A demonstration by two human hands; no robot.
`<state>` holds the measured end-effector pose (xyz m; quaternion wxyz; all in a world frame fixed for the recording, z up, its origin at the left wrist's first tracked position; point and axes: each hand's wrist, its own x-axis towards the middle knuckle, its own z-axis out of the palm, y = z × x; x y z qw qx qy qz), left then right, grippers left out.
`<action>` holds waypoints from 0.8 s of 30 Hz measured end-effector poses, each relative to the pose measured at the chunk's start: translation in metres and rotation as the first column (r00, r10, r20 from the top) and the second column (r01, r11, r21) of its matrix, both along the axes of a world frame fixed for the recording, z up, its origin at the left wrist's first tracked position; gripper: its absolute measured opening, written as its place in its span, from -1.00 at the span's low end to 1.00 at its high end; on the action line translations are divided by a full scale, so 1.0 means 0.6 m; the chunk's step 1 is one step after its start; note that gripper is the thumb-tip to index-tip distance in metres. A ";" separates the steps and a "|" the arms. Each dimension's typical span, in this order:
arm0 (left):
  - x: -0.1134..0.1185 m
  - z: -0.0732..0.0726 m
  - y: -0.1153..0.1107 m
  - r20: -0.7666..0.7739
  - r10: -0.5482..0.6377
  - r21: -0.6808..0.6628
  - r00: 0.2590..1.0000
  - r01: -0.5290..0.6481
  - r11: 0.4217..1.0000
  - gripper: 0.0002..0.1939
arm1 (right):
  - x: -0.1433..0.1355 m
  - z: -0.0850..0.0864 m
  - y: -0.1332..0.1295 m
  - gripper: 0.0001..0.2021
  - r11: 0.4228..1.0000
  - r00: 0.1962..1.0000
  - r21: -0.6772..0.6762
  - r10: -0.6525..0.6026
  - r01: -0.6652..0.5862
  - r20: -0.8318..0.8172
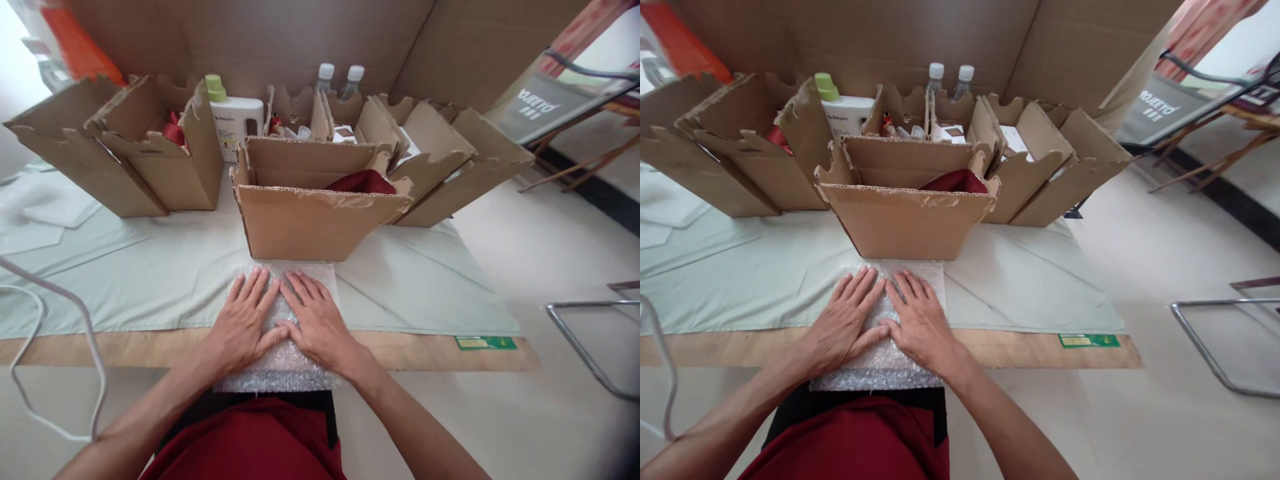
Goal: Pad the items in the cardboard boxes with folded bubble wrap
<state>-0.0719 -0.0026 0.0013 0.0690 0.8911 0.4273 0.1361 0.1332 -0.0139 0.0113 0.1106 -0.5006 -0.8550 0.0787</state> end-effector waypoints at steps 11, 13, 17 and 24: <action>-0.010 -0.019 0.005 0.034 0.010 -0.047 0.999 -0.009 0.999 -0.14 | 0.127 -0.042 -0.054 -0.47 0.954 0.963 0.184 -0.256 0.238 0.084; -0.009 -0.009 0.003 0.062 0.011 -0.020 0.998 -0.010 1.000 -0.20 | 0.136 -0.035 -0.062 -0.52 0.925 0.946 0.238 -0.318 0.295 0.060; -0.002 0.001 0.001 0.034 -0.028 0.008 0.999 0.028 1.000 -0.34 | 0.100 -0.017 -0.050 -0.55 0.943 0.971 0.236 -0.239 0.235 -0.011; -0.033 0.023 -0.005 0.074 -0.127 -0.148 0.989 0.137 0.979 -0.25 | 0.118 0.002 -0.071 -0.55 0.999 0.991 0.028 -0.024 0.028 -0.133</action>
